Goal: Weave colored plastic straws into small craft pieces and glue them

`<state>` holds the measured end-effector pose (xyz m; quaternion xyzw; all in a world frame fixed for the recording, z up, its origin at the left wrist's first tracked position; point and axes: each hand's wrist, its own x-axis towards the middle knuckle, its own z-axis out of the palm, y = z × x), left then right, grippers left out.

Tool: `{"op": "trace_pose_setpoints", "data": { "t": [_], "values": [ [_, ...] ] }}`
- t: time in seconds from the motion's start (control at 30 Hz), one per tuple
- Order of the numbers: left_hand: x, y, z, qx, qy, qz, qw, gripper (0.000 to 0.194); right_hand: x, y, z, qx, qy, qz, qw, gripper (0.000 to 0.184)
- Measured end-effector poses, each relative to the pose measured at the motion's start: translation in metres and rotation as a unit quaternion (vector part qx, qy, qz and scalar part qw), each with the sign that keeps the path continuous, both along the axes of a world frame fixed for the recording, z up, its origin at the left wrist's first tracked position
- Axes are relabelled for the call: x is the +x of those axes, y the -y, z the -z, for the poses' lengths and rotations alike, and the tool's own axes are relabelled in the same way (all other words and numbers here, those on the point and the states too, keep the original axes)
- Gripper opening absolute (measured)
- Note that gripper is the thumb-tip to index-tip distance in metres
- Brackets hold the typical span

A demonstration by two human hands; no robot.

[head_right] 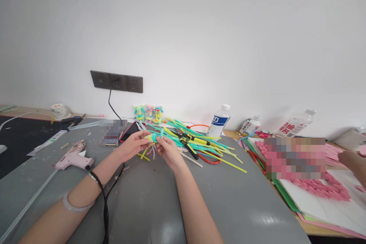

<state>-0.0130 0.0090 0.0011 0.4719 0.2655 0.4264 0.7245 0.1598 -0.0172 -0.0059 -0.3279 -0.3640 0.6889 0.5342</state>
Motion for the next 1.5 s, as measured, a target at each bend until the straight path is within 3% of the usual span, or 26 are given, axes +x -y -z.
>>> {"op": "trace_pose_setpoints", "data": {
  "t": [0.63,0.93,1.5],
  "values": [
    [-0.0011,0.0008,0.0004,0.027,-0.008,-0.005,1.0,0.03,-0.0015,0.0005,0.0,-0.001,0.008,0.0,1.0,0.039],
    [-0.0006,0.0006,0.0009,0.031,-0.013,0.005,0.999,0.032,-0.0006,-0.0011,-0.0001,0.005,-0.006,0.037,0.999,0.03],
    [0.0004,0.0015,0.001,0.039,-0.034,-0.02,0.998,0.032,0.0014,-0.0017,0.0024,-0.001,-0.012,0.023,1.0,0.03]
  ]
}}
